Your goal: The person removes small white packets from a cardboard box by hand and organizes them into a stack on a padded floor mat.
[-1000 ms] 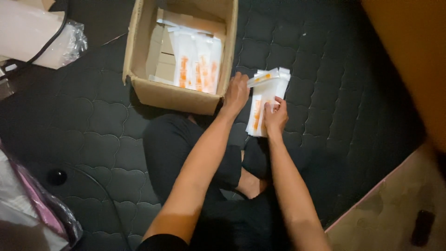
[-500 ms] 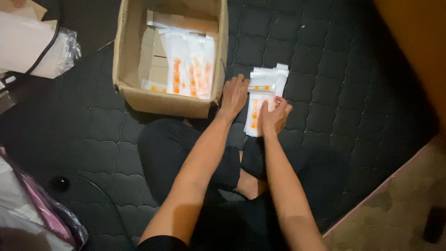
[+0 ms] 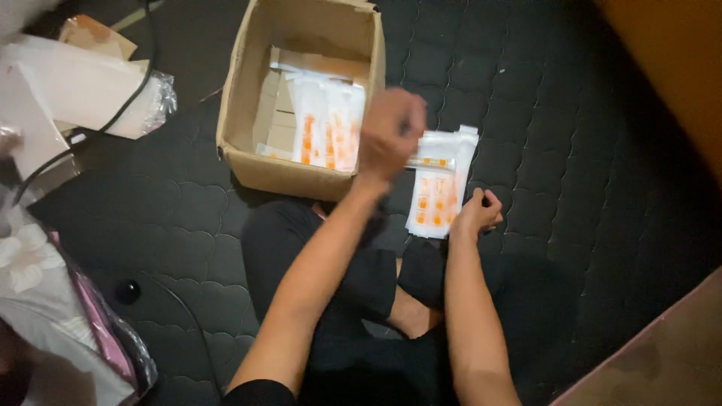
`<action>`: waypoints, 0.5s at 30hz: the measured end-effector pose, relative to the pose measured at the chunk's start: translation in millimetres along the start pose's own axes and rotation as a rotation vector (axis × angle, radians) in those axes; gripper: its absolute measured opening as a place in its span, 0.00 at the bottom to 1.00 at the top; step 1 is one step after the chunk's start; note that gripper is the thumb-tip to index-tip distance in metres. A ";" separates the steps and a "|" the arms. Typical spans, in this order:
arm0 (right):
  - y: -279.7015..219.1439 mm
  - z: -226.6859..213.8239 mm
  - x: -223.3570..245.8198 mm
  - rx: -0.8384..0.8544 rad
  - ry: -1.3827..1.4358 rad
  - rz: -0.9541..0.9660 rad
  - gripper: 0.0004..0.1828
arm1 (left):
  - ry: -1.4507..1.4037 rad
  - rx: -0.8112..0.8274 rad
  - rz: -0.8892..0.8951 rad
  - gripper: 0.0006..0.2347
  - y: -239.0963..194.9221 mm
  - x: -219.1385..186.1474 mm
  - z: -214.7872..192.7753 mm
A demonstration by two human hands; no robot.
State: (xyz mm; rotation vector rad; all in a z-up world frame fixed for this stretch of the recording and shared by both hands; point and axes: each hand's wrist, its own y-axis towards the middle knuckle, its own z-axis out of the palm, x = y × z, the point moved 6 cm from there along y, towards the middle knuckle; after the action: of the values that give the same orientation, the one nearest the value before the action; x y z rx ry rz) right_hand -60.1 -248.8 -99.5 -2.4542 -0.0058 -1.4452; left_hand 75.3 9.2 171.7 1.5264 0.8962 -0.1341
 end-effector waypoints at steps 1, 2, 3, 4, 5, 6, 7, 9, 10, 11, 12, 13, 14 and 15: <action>-10.4 -6.9 15.7 -0.003 0.008 0.002 0.14 | -0.004 0.002 0.008 0.04 22.7 13.0 -9.7; -20.3 -11.8 28.6 0.024 -0.016 0.047 0.13 | -0.178 -0.067 -0.480 0.06 38.4 54.9 -20.1; -31.4 -17.7 38.4 0.053 -0.043 0.096 0.13 | -0.346 -0.125 -0.972 0.11 40.0 90.2 -25.0; -34.2 -19.5 40.5 0.051 -0.040 0.103 0.13 | -0.344 -0.117 -0.969 0.11 48.6 117.5 -21.6; -37.1 -22.0 44.9 0.036 -0.059 0.095 0.12 | -0.424 -0.138 -1.091 0.08 50.9 148.6 -18.1; -40.3 -24.2 49.7 0.021 -0.079 0.087 0.11 | -0.503 -0.160 -1.214 0.05 53.6 179.0 -14.5; -33.1 -19.2 43.1 0.023 -0.072 0.087 0.11 | -0.505 -0.159 -1.207 0.05 44.5 201.2 -9.6; -19.5 -10.3 28.1 0.024 0.023 0.076 0.08 | -0.024 0.249 -1.202 0.07 22.4 246.6 4.0; -16.3 -8.5 18.6 0.023 0.026 0.079 0.08 | -0.024 0.252 -1.198 0.07 3.4 266.1 6.6; -12.3 -8.4 12.6 -0.012 -0.009 0.039 0.10 | 0.259 0.511 -1.183 0.13 -18.8 286.5 11.4; -8.5 -7.6 6.3 -0.047 -0.043 -0.001 0.12 | 0.545 0.764 -1.139 0.22 -41.6 307.8 14.5; -11.5 -9.3 10.7 -0.047 -0.046 -0.005 0.12 | 0.542 0.762 -1.143 0.22 -52.3 312.0 20.1; -15.0 -11.2 14.2 -0.052 -0.073 0.008 0.11 | 0.619 0.791 -1.157 0.25 -63.9 317.1 23.4; -19.1 -13.0 18.9 -0.054 -0.102 0.019 0.11 | 0.698 0.817 -1.172 0.29 -75.0 321.9 25.0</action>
State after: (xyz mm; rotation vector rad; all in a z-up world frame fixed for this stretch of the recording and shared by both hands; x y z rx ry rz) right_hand -64.8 -236.5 -72.7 -2.5622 0.0353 -1.3279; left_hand 262.0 123.5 -77.2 1.5616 2.4494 -0.9418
